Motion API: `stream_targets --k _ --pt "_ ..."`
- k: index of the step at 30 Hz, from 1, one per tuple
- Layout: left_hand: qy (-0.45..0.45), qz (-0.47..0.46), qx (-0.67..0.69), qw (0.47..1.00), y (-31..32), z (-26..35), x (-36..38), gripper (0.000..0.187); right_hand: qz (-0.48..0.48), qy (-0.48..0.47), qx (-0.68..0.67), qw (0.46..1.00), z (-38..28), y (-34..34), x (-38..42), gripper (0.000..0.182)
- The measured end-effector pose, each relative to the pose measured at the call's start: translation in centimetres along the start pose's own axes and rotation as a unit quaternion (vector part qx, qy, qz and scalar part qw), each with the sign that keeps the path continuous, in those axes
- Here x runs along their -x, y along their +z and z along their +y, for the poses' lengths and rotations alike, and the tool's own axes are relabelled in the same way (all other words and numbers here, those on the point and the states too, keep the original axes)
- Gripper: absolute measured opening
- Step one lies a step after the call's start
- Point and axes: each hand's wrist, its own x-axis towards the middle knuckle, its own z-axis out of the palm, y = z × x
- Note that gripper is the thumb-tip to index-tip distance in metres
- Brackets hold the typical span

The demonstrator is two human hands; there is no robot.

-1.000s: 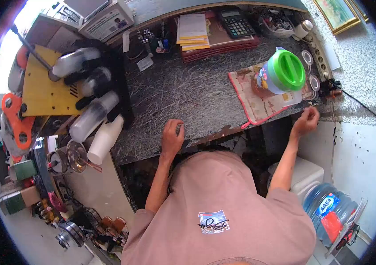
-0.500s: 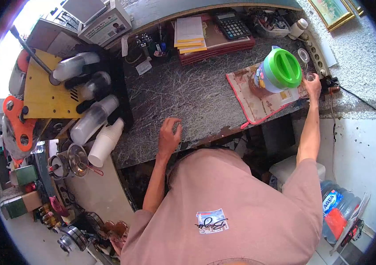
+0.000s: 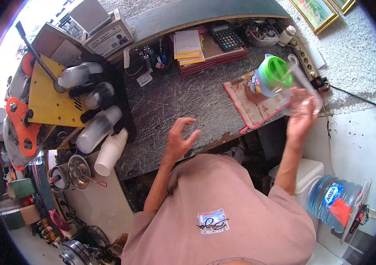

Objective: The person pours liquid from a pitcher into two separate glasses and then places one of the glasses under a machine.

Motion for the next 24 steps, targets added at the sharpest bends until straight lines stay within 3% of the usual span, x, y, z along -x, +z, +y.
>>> stream_targets --k 2,3,5,6,8,10,11,12,13,14,16,17,18,20,21,24 --pt "0.019 -0.054 0.076 0.995 0.4 1.8 -0.6 0.072 -0.084 0.19 -0.119 0.971 4.5 1.8 4.3 0.052" --pt "0.023 -0.05 0.074 0.996 0.7 2.0 -0.8 0.072 -0.071 0.322 -0.198 0.923 6.6 3.5 7.0 0.049" --pt "0.057 -0.062 0.215 0.973 1.5 2.1 -1.2 0.104 -0.126 0.419 -0.186 0.88 10.1 6.2 11.7 0.052" --pt "0.061 -0.034 0.307 0.949 2.4 1.3 -1.1 0.104 -0.128 0.46 -0.215 0.852 11.9 7.2 13.7 0.053" --pt "0.019 0.016 0.329 0.944 2.3 -0.5 -0.6 0.099 -0.128 0.499 -0.244 0.822 13.9 8.6 15.8 0.055" --pt "-0.018 0.076 0.307 0.948 1.4 -1.1 0.1 0.087 -0.179 0.588 -0.28 0.737 14.5 9.6 16.5 0.06" --pt "-0.017 0.078 0.307 0.948 1.0 -1.4 0.2 0.087 -0.182 0.588 -0.28 0.737 14.5 9.6 16.2 0.06" --pt "-0.015 0.096 0.268 0.959 0.7 -1.8 0.4 0.086 -0.233 0.55 -0.087 0.797 14.0 9.6 15.7 0.06" --pt "-0.014 0.115 0.228 0.967 0.3 -2.2 0.6 0.086 -0.276 0.488 0.109 0.821 13.7 9.3 15.0 0.06" --pt "-0.015 0.119 0.228 0.966 0.0 -2.5 0.7 0.086 -0.308 0.169 0.332 0.875 15.0 7.5 14.1 0.053" --pt "0.008 0.172 0.071 0.983 -0.4 -3.0 0.8 0.085 -0.112 0.059 0.249 0.96 10.5 7.3 10.3 0.045" --pt "0.006 0.173 0.075 0.982 -0.4 -3.4 0.9 0.085 -0.05 -0.074 0.399 0.913 7.6 6.4 7.7 0.041" --pt "0.003 0.196 0.059 0.979 -0.5 -4.1 0.9 0.085 0.065 -0.25 0.508 0.822 6.6 5.0 5.1 0.04" --pt "0.001 0.216 0.044 0.975 -0.6 -5.1 0.8 0.086 0.178 -0.346 0.595 0.703 4.6 2.0 0.0 0.047" --pt "-0.005 0.213 0.055 0.975 -0.8 -5.6 0.7 0.086 0.177 -0.349 0.595 0.702 4.3 1.0 -0.9 0.047" --pt "-0.011 0.205 0.041 0.978 -1.1 -6.8 0.2 0.086 0.015 -0.137 0.402 0.905 5.0 -0.9 -3.2 0.045"
